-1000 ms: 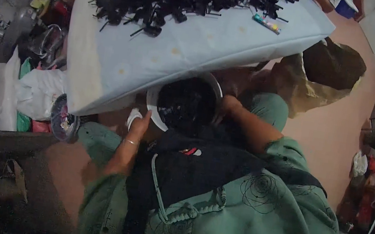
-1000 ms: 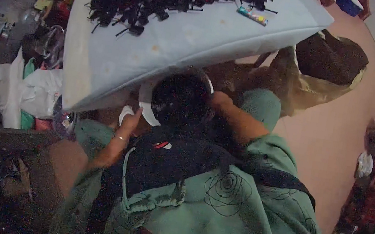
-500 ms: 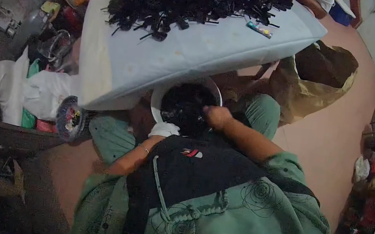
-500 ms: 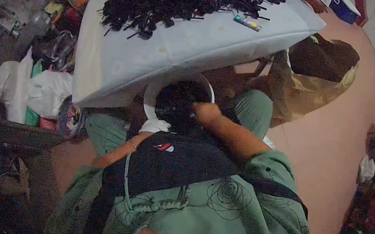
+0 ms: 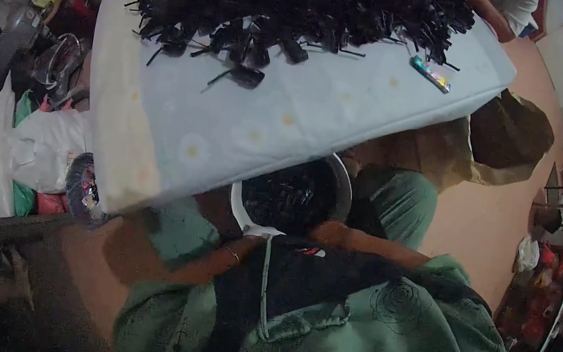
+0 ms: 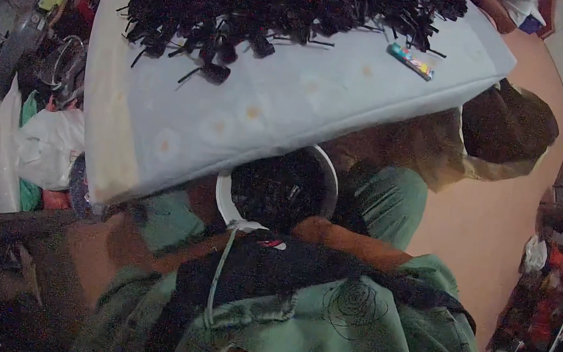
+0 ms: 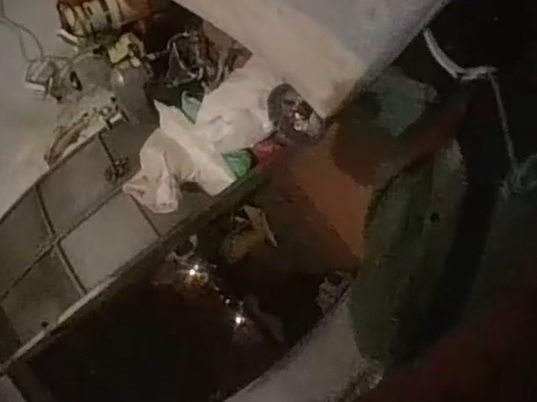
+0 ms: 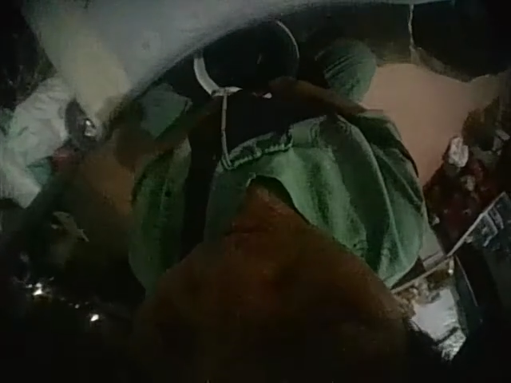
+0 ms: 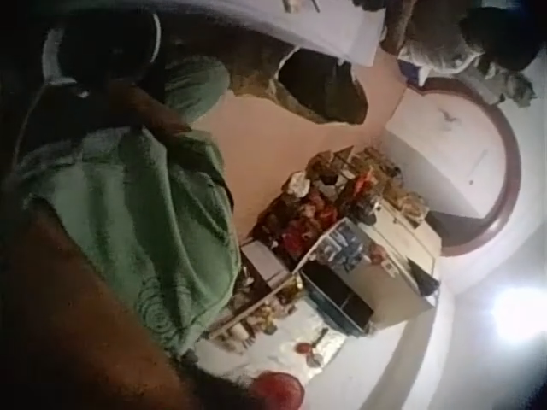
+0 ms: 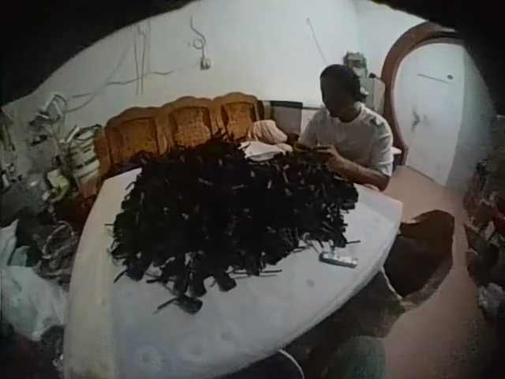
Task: Wiping and sorting small black plastic components from a table into a collection container.
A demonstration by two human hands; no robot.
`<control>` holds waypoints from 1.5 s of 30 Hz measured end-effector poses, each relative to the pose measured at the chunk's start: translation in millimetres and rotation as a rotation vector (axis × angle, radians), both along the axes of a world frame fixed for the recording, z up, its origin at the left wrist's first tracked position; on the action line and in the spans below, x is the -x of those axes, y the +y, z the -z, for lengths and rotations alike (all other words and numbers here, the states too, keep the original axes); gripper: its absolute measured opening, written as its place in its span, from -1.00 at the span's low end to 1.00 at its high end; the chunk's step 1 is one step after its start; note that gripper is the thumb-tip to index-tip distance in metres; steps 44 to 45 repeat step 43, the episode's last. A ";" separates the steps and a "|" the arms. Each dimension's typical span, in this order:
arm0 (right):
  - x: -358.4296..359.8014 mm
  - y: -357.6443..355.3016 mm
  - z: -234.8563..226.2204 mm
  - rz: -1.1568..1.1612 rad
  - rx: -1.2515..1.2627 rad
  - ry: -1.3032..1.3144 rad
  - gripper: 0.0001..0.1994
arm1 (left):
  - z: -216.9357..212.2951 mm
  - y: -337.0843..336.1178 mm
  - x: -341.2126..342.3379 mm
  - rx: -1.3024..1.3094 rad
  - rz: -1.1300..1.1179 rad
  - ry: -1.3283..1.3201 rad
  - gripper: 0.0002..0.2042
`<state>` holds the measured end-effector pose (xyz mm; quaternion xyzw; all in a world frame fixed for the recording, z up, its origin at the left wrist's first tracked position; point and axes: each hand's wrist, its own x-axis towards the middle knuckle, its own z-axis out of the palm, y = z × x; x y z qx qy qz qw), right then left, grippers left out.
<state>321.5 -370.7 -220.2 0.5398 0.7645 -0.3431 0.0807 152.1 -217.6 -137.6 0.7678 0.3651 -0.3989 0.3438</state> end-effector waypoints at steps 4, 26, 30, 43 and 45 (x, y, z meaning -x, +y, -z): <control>-8.6 5.7 -31.7 0.071 0.076 0.084 -0.77 | -3.7 -1.9 -3.9 -0.006 -0.031 0.020 -0.53; -107.7 91.7 -286.3 0.895 -0.969 0.200 -0.86 | -241.2 168.2 7.5 -1.186 -0.164 -1.090 -0.55; -124.4 134.7 -282.7 0.910 -0.995 0.062 -0.81 | -216.7 291.0 -33.7 -0.940 -0.285 -1.178 -0.52; -119.4 179.9 -267.2 0.779 -0.921 -0.115 -0.67 | -219.1 307.3 -126.7 -0.872 -0.086 -1.028 -0.37; -119.4 179.9 -267.2 0.779 -0.921 -0.115 -0.67 | -219.1 307.3 -126.7 -0.872 -0.086 -1.028 -0.37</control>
